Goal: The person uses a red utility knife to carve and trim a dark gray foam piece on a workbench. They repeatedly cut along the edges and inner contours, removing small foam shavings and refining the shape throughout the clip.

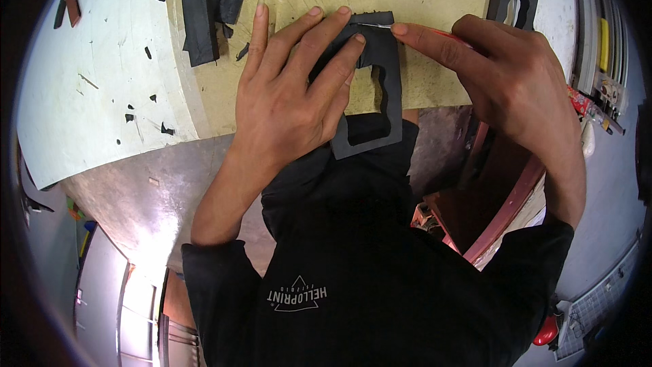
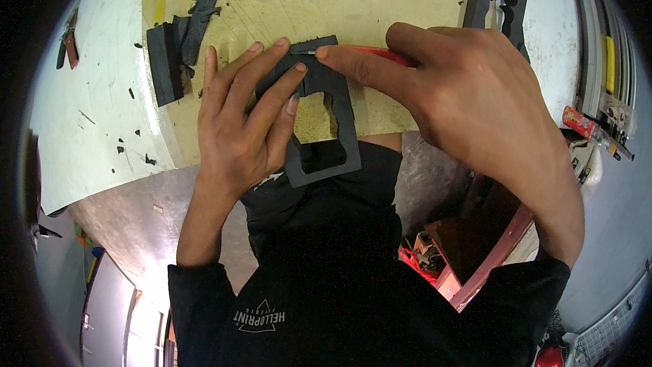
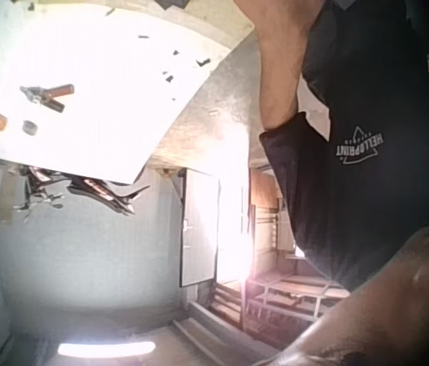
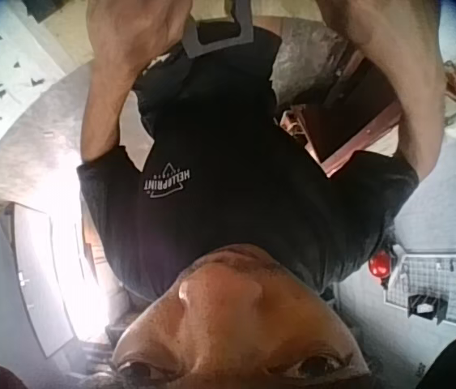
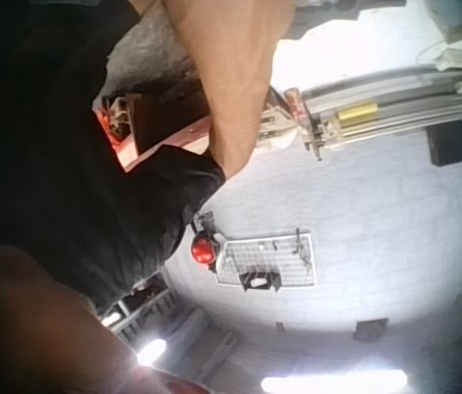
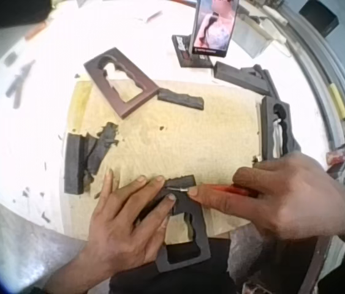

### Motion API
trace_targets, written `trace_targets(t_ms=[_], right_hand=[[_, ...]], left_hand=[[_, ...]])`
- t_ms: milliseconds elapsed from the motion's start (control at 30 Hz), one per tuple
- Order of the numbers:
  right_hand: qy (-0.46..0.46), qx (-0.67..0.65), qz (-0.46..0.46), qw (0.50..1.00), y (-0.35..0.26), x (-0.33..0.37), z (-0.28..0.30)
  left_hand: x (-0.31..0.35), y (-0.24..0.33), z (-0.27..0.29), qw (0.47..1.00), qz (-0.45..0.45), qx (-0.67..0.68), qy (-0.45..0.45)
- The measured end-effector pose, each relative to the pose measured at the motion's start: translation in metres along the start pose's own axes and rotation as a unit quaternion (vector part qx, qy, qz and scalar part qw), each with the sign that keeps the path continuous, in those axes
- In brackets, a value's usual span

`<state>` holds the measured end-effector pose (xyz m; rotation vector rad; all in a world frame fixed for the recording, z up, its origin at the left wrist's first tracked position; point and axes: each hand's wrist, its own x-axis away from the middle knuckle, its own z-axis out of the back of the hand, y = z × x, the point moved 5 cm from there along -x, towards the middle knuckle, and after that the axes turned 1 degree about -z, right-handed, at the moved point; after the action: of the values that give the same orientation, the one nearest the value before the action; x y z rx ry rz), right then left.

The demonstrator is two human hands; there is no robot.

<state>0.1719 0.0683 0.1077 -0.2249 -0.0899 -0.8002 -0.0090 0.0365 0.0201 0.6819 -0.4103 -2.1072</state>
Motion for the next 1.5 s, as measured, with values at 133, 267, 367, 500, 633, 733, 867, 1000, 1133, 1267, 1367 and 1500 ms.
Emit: trace_targets(t_ms=[133,267,367,500,633,733,867,1000,1133,1267,1367,1500], right_hand=[[0.011,0.023,0.023,0.999,0.001,-0.001,0.0],[0.014,0.048,0.049,0.998,0.003,-0.006,0.003],[0.011,0.068,0.052,0.996,-0.001,-0.006,0.002],[-0.003,0.083,0.034,0.996,-0.005,-0.005,0.0],[-0.033,0.053,-0.005,0.998,-0.008,-0.005,-0.001],[-0.042,0.04,-0.036,0.998,-0.015,-0.001,0.003],[-0.045,-0.007,-0.057,0.997,-0.013,0.002,0.007],[-0.055,-0.063,-0.096,0.992,-0.006,0.009,0.022],[-0.029,-0.114,-0.076,0.99,-0.004,0.012,0.019],[-0.036,-0.085,-0.042,0.995,0.0,0.011,0.015],[-0.023,-0.077,-0.035,0.996,0.004,0.011,0.007],[-0.024,-0.071,-0.037,0.997,0.002,0.009,0.002]], left_hand=[[0.001,-0.003,-0.004,1.0,-0.009,-0.006,0.015],[0.001,-0.002,-0.003,1.0,-0.007,-0.005,0.016],[0.0,-0.001,-0.003,1.0,-0.007,-0.002,0.018],[0.0,-0.002,-0.003,1.0,-0.012,-0.003,0.022],[0.001,-0.003,-0.003,0.999,-0.012,-0.009,0.028],[0.0,-0.002,-0.002,1.0,-0.014,-0.012,0.025],[0.0,-0.003,-0.001,1.0,-0.009,-0.011,0.012],[0.0,-0.001,0.0,1.0,-0.003,-0.007,-0.002],[0.001,0.0,-0.002,1.0,-0.008,-0.018,0.002],[-0.001,0.0,-0.002,1.0,-0.006,-0.013,0.002],[-0.002,0.002,0.0,1.0,0.005,0.002,-0.009],[-0.001,0.002,0.0,1.0,0.005,0.002,-0.007]])
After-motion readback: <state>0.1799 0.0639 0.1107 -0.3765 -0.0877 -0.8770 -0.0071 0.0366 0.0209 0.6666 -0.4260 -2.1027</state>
